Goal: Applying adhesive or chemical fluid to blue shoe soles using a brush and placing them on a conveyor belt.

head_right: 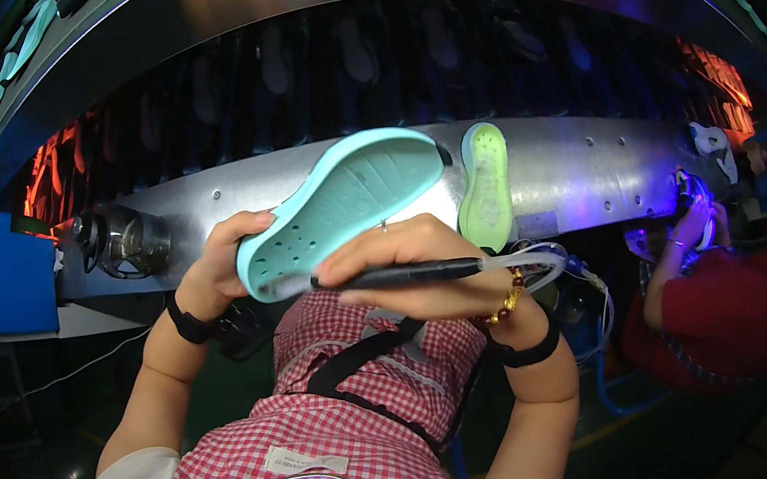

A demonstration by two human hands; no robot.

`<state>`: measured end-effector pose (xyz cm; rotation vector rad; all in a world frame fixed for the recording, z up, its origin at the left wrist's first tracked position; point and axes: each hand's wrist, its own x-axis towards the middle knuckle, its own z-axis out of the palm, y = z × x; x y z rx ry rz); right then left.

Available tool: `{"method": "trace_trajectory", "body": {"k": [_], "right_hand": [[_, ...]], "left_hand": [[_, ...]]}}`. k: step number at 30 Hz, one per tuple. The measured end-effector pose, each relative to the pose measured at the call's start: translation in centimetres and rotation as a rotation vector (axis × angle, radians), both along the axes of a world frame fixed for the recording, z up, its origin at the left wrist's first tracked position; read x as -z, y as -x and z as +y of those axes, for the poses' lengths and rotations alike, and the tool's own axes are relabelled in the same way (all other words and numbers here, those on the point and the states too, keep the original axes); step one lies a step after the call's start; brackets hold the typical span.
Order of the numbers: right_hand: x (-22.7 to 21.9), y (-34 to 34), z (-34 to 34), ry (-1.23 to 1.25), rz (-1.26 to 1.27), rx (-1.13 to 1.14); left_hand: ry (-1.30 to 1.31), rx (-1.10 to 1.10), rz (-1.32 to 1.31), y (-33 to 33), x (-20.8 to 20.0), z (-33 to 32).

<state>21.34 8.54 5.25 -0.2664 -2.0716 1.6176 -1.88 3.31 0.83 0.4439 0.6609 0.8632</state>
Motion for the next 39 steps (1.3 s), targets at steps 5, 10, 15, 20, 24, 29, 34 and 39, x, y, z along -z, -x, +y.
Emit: {"method": "trace_trajectory", "body": {"k": [5, 10, 15, 20, 24, 29, 34, 39], "right_hand": [[-0.2, -0.1, 1.0, -0.132, -0.099, -0.194], [0.7, -0.6, 1.1, -0.102, -0.005, -0.046], [0.8, -1.5, 0.0, -0.137, -0.180, -0.103], [3.0, -0.8, -0.9, -0.161, 0.062, 0.229], [1.3, -1.7, -2.6, -0.150, -0.001, 0.146], [0.1, 0.1, -3.9, 0.036, -0.012, 0.368], [3.2, 2.5, -3.2, 0.350, -0.056, 0.520], [2.7, 3.1, -5.0, -0.243, 0.014, 0.459]], "left_hand": [[-0.122, 0.137, 0.297, 0.0, -0.7, 0.1], [-0.067, 0.103, 0.180, 1.3, -1.4, -0.4], [0.040, 0.018, 0.219, 3.4, -0.5, -1.4], [-0.092, -0.095, 0.214, 4.6, -0.2, -1.7], [-0.056, -0.162, 0.079, 5.3, -0.3, -1.9], [-0.088, -0.380, -0.314, 1.4, 2.0, -1.0], [-0.029, -0.341, -0.439, -2.1, 2.8, -1.8], [-0.025, -0.595, -0.250, -1.8, 2.5, -1.3]]}}
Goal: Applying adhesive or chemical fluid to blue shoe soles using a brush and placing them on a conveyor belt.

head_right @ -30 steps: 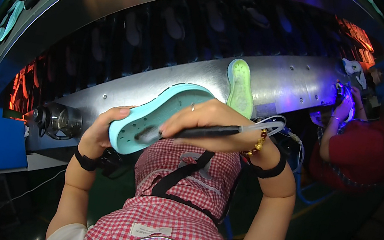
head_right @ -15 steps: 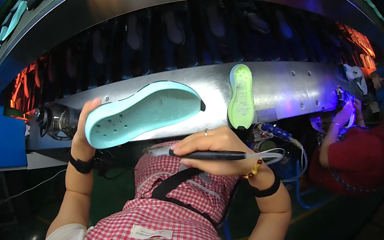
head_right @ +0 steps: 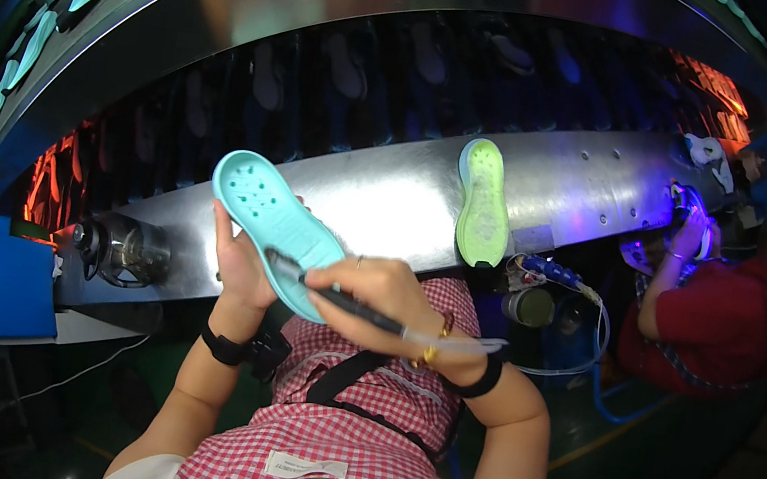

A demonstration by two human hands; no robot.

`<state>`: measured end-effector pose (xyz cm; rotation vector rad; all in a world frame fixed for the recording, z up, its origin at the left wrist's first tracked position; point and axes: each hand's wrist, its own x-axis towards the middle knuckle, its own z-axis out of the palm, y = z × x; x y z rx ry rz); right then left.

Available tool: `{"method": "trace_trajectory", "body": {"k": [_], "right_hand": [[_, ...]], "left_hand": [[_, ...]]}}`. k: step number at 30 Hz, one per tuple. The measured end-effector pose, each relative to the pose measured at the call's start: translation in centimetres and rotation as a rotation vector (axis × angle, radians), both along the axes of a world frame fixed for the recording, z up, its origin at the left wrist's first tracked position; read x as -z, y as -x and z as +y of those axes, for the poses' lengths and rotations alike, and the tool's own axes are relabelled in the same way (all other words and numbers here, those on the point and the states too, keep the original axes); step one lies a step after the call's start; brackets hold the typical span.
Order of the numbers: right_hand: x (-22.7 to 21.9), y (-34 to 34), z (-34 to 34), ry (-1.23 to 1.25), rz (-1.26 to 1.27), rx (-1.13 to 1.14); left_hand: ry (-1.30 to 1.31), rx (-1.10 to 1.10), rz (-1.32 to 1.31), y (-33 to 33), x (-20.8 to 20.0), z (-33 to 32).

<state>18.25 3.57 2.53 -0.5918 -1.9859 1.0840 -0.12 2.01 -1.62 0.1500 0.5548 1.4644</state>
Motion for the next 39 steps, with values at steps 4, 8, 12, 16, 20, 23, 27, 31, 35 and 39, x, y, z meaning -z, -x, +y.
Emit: {"method": "trace_trajectory", "body": {"k": [4, 8, 12, 16, 20, 23, 27, 31, 35, 39], "right_hand": [[-1.9, -2.1, -0.1, 0.068, -0.132, -0.264], [-1.9, -0.5, 1.8, 0.368, 0.075, -0.004], [-1.8, -0.2, 0.8, 0.265, -0.001, -0.267], [-2.2, -1.5, 1.8, 0.623, 0.101, -0.112], [-1.7, -1.1, 1.6, 0.463, 0.003, -0.328], [-0.6, -1.0, 2.7, 0.492, 0.185, -0.415], [1.0, 0.3, 2.3, 0.772, 0.462, -0.350], [-0.4, 1.8, 0.0, 1.080, 0.711, -0.292], [-1.7, 2.1, -0.7, 0.921, 0.467, -0.207], [-1.9, 1.8, 0.0, 0.663, 0.286, -0.176]], "left_hand": [[-0.162, -0.053, -0.028, 1.0, -0.8, -0.2], [-0.153, -0.026, 0.030, -0.1, -1.7, 0.1], [-0.216, -0.128, 0.026, 0.1, -2.1, 0.3], [-0.220, -0.161, 0.070, 0.9, -3.4, 0.7], [-0.208, -0.195, 0.135, 1.6, -3.4, 1.0], [-0.397, -0.155, 0.217, 2.6, -3.9, 1.3], [-0.289, -0.103, 0.052, 3.0, -5.8, 1.2], [-0.074, -0.198, 0.129, -0.2, -6.4, -1.6], [-0.175, -0.136, -0.063, -0.4, -5.6, -2.3], [-0.231, -0.071, 0.034, 0.4, -4.8, -1.9]]}}
